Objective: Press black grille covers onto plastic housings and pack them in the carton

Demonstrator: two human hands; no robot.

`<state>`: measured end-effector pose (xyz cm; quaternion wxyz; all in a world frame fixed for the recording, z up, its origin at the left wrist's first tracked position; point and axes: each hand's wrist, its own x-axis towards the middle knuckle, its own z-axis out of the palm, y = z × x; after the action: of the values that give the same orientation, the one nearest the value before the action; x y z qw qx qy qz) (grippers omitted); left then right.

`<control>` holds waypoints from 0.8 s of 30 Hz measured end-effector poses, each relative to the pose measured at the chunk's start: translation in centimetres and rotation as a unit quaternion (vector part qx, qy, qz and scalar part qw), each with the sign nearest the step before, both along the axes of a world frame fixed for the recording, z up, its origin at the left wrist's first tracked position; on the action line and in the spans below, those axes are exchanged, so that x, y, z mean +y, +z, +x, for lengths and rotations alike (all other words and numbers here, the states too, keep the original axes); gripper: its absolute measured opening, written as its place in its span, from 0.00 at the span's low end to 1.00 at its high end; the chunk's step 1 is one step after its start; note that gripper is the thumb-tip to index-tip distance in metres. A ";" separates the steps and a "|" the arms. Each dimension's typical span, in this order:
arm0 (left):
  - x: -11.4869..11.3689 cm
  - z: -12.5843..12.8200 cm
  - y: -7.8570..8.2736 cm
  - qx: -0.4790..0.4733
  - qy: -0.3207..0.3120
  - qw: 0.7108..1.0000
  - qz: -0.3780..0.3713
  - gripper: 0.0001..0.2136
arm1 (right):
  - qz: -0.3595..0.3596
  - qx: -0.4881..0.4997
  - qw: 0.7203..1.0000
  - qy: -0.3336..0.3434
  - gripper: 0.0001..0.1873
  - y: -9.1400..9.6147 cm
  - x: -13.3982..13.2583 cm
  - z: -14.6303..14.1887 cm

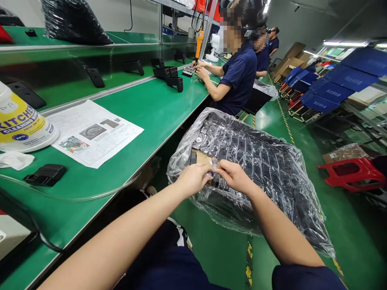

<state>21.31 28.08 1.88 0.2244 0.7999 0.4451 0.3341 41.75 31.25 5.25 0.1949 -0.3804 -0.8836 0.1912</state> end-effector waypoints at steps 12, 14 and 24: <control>-1.3 -0.1 -2.1 -0.128 0.072 0.989 0.016 0.07 | -0.184 0.041 0.973 -0.129 0.23 -1.7 1.8 4.3; -1.6 0.1 -1.9 -0.148 0.087 0.985 0.007 0.07 | -0.231 0.012 0.965 -0.123 0.26 -2.0 2.0 4.3; -1.6 0.3 -2.2 -0.180 0.068 0.981 0.017 0.09 | -0.308 -0.119 0.911 -0.248 0.22 -6.9 6.3 1.2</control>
<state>21.59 26.52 -0.37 0.2642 0.6979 0.4455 0.4947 42.93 37.58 -1.62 0.0030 -0.6483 -0.6748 0.3526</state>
